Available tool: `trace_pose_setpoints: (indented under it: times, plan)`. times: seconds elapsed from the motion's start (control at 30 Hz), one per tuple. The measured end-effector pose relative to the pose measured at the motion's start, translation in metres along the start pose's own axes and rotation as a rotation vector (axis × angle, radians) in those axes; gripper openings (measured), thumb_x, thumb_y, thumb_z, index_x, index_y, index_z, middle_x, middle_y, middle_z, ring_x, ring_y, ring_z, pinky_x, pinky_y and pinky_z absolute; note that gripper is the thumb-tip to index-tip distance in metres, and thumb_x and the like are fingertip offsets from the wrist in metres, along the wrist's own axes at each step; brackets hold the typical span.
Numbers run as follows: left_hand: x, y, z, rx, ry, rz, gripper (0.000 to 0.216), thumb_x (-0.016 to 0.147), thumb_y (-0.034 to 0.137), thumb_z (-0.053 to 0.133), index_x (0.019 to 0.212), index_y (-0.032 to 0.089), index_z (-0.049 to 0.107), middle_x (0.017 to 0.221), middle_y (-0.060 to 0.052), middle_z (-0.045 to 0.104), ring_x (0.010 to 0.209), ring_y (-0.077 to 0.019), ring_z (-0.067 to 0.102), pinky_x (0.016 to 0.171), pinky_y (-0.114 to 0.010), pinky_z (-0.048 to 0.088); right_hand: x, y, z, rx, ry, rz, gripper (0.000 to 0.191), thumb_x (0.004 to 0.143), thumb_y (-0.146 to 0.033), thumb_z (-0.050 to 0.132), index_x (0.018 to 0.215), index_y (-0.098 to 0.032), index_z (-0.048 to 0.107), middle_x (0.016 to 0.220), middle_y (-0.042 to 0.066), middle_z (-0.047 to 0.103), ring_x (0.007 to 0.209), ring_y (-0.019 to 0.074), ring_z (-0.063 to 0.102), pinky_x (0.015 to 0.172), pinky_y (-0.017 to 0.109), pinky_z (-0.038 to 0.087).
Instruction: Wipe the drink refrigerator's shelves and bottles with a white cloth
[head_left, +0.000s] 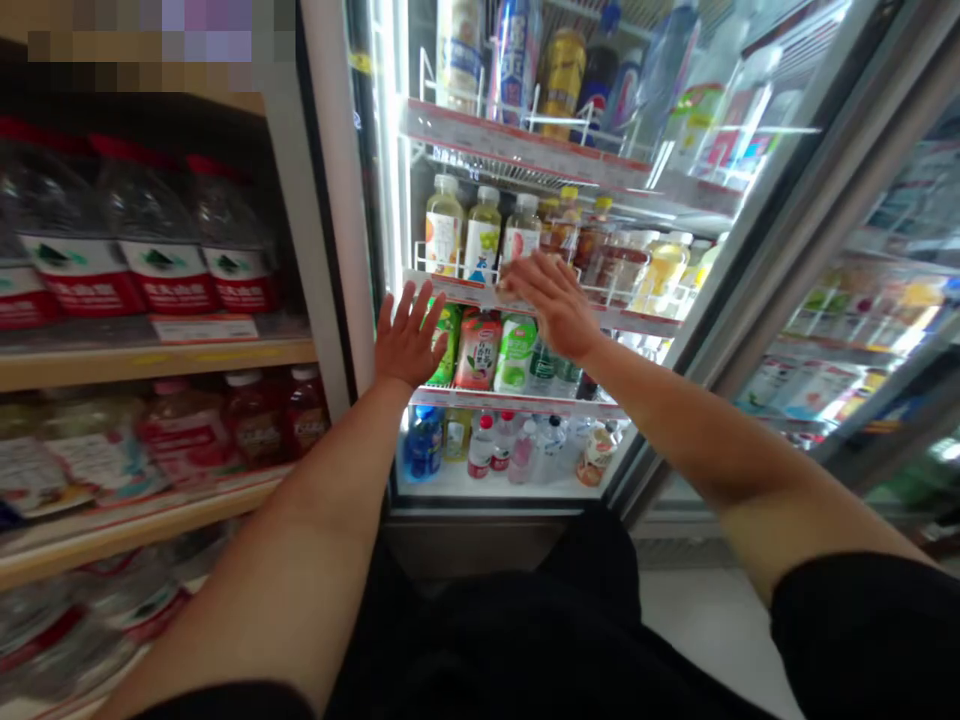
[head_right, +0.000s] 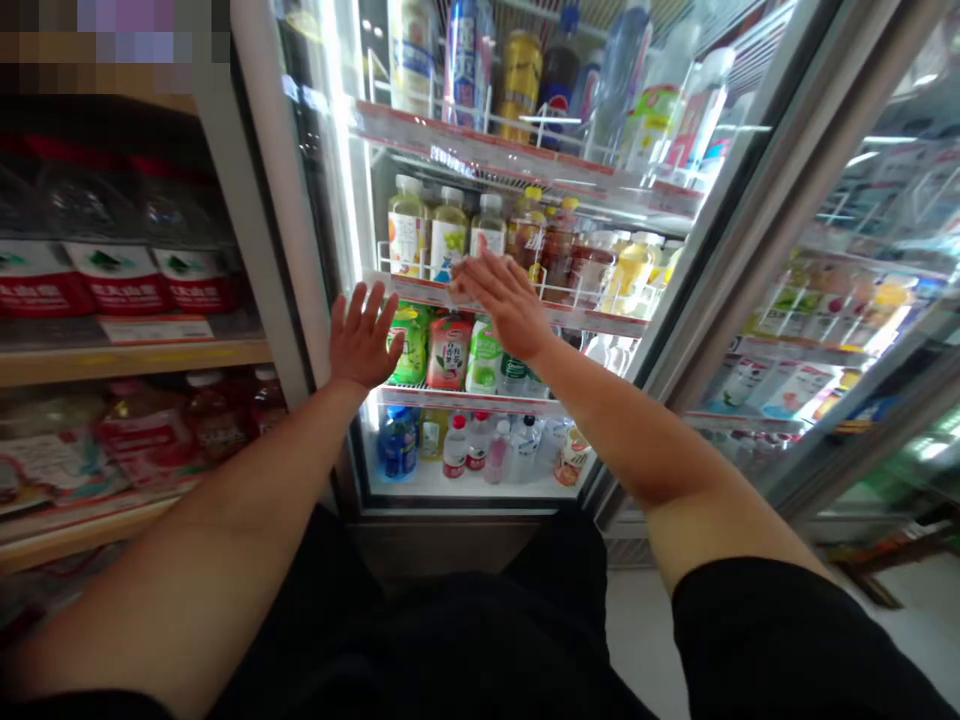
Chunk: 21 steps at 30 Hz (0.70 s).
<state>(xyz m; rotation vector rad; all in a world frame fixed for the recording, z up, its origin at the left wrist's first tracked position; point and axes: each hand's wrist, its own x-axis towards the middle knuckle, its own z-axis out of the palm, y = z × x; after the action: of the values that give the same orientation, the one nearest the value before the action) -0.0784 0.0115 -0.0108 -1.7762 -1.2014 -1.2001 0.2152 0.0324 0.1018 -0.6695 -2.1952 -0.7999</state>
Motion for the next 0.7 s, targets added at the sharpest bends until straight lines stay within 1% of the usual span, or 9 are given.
trace_pose_setpoints:
  times: [0.07,0.1,0.2,0.27,0.33,0.4,0.47,0.63,0.7]
  plan:
    - [0.0,-0.001,0.0,0.0,0.004,0.003,0.058,0.102,0.043,0.044,0.158,0.025,0.042,0.167,-0.003,0.034,0.16,-0.0233,0.015,0.133,-0.047,0.001,0.003,-0.003,0.001,0.01,-0.041,-0.063,0.062,0.102,-0.014,0.031,0.158,-0.035,0.041,0.165,-0.007,0.043,0.159,0.0181,0.024,0.133,0.05,0.02]
    - [0.0,-0.001,0.001,-0.003,-0.001,0.001,0.058,0.103,0.043,0.044,0.158,0.025,0.042,0.167,-0.003,0.034,0.16,-0.0233,0.014,0.133,-0.047,0.0,0.007,-0.002,0.0,0.009,-0.021,-0.045,0.062,0.101,-0.014,0.03,0.159,-0.035,0.039,0.165,-0.007,0.042,0.16,0.0188,0.023,0.132,0.052,0.02]
    - [0.0,-0.001,0.001,-0.008,-0.029,-0.009,0.058,0.103,0.042,0.042,0.158,0.023,0.041,0.168,-0.002,0.032,0.16,-0.0245,0.013,0.133,-0.048,-0.001,0.023,0.009,-0.004,0.01,0.139,0.118,0.065,0.1,-0.012,0.025,0.163,-0.03,0.033,0.168,-0.003,0.038,0.162,0.0225,0.016,0.132,0.058,0.017]
    - [0.0,-0.001,0.001,-0.011,-0.038,-0.016,0.059,0.103,0.041,0.043,0.159,0.024,0.041,0.169,-0.002,0.031,0.16,-0.025,0.013,0.133,-0.049,0.0,0.026,0.009,-0.004,0.019,0.184,0.164,0.067,0.1,-0.012,0.023,0.164,-0.028,0.029,0.169,-0.001,0.035,0.162,0.0243,0.013,0.132,0.059,0.015]
    - [0.0,0.0,0.0,-0.014,-0.031,-0.02,0.059,0.102,0.04,0.044,0.159,0.026,0.04,0.168,-0.003,0.032,0.16,-0.0252,0.014,0.133,-0.049,0.002,0.022,0.003,-0.001,0.028,0.115,0.086,0.067,0.1,-0.012,0.025,0.164,-0.03,0.029,0.168,-0.002,0.038,0.161,0.0241,0.017,0.132,0.058,0.016]
    - [0.0,0.001,-0.001,-0.017,-0.024,-0.018,0.06,0.101,0.039,0.045,0.16,0.027,0.04,0.168,-0.004,0.033,0.16,-0.0259,0.015,0.133,-0.051,0.002,0.017,-0.005,0.001,0.038,0.013,-0.035,0.066,0.099,-0.012,0.029,0.162,-0.032,0.036,0.165,-0.003,0.044,0.16,0.0217,0.024,0.132,0.053,0.02]
    - [0.0,0.001,-0.001,-0.019,-0.015,-0.014,0.06,0.101,0.039,0.046,0.16,0.027,0.04,0.167,-0.004,0.034,0.16,-0.0264,0.016,0.133,-0.051,0.002,0.016,-0.006,0.002,0.047,-0.006,-0.076,0.064,0.098,-0.011,0.031,0.158,-0.032,0.042,0.163,-0.003,0.047,0.159,0.0195,0.027,0.132,0.05,0.023]
    - [0.0,0.001,0.0,-0.003,0.009,-0.007,0.059,0.101,0.04,0.046,0.158,0.026,0.042,0.166,-0.004,0.036,0.159,-0.0262,0.017,0.132,-0.051,0.004,0.026,0.01,-0.001,0.03,0.241,0.139,0.064,0.095,-0.009,0.028,0.156,-0.021,0.046,0.165,0.003,0.044,0.161,0.0219,0.02,0.132,0.053,0.019]
    - [0.0,0.0,0.0,0.013,0.008,0.002,0.059,0.101,0.041,0.046,0.158,0.025,0.042,0.166,-0.005,0.036,0.16,-0.0262,0.017,0.132,-0.052,0.004,0.021,0.009,0.0,0.02,0.226,0.126,0.063,0.096,-0.009,0.028,0.155,-0.022,0.047,0.164,0.002,0.045,0.16,0.0215,0.024,0.131,0.052,0.021]
